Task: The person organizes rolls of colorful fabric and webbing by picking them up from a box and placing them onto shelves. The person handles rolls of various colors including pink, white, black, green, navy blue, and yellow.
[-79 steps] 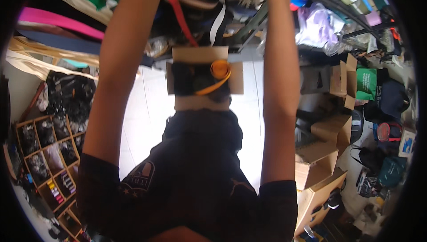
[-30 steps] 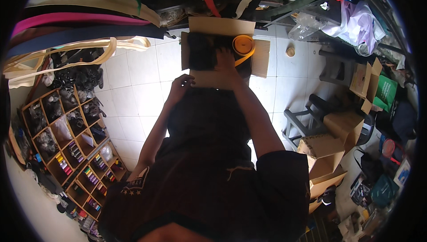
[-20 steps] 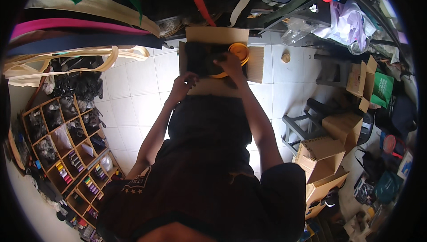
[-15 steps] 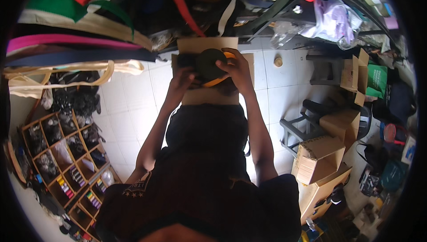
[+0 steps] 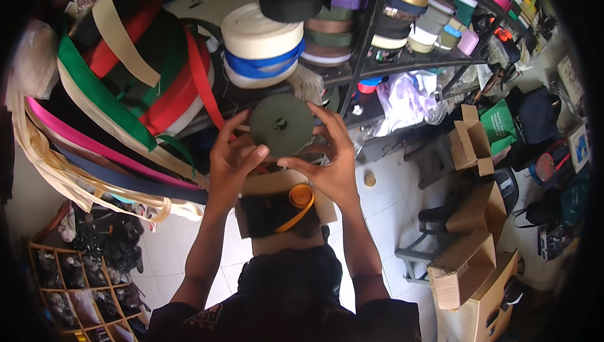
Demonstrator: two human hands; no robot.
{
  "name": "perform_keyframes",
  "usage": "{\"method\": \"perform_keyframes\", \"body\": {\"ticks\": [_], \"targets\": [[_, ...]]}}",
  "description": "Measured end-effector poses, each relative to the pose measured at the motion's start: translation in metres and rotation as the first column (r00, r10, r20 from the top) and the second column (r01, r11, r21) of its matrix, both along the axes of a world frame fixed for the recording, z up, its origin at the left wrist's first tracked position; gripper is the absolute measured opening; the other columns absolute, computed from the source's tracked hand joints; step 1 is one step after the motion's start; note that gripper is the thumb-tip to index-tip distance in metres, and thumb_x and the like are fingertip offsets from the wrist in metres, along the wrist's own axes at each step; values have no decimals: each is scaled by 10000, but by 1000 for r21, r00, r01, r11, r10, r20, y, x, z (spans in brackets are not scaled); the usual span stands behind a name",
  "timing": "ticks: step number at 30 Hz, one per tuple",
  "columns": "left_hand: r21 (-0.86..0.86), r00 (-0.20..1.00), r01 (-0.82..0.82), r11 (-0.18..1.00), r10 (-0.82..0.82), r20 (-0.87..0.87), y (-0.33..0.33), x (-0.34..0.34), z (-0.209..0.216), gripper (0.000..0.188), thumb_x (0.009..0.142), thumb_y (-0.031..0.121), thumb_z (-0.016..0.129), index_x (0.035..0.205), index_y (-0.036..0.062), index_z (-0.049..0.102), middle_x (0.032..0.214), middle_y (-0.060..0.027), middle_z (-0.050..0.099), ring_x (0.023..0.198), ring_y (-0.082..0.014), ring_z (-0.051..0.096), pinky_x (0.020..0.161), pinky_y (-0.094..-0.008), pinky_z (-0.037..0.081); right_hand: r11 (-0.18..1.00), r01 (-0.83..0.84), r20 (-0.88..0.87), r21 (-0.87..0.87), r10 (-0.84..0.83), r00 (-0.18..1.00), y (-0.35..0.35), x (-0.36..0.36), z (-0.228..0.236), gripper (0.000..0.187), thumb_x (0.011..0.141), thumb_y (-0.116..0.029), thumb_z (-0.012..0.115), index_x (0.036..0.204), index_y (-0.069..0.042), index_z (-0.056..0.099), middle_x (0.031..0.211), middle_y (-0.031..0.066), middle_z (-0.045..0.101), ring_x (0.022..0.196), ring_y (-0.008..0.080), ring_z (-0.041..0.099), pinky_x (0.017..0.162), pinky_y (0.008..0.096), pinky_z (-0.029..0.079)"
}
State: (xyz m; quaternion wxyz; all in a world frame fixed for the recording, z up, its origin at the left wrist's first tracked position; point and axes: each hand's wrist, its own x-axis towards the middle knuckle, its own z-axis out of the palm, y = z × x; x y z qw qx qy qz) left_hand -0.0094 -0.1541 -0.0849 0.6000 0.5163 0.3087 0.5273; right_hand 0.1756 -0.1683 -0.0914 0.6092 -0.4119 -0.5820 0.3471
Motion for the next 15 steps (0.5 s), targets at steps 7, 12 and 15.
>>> {"method": "perform_keyframes", "body": {"ticks": [7,12,15], "targets": [[258,998,-34,966,18,65,36,8,59,898,723,-55,814,1455,22,299,1248,-156,563,1110,-217,620,876,-306,575,937,136,211,322,-211,955,39,-3,54,858,598,-73,910,1361,-8,522,1202,91,551,986,183,572,712,282,561],[407,999,-33,913,30,14,60,4,91,877,682,-17,857,1415,-32,377,1323,-148,525,1196,-226,574,994,-344,519,942,32,342,335,-153,927,51,1,93,819,644,-63,876,1377,-15,513,1203,105,572,942,174,577,729,287,538],[487,996,-74,870,91,-11,77,13,104,846,659,-13,872,1376,-55,424,1247,-158,589,1154,-224,603,973,-332,523,930,25,344,366,-160,925,66,6,109,765,685,-3,827,1380,-9,508,1186,112,585,919,192,585,738,298,527]]}}
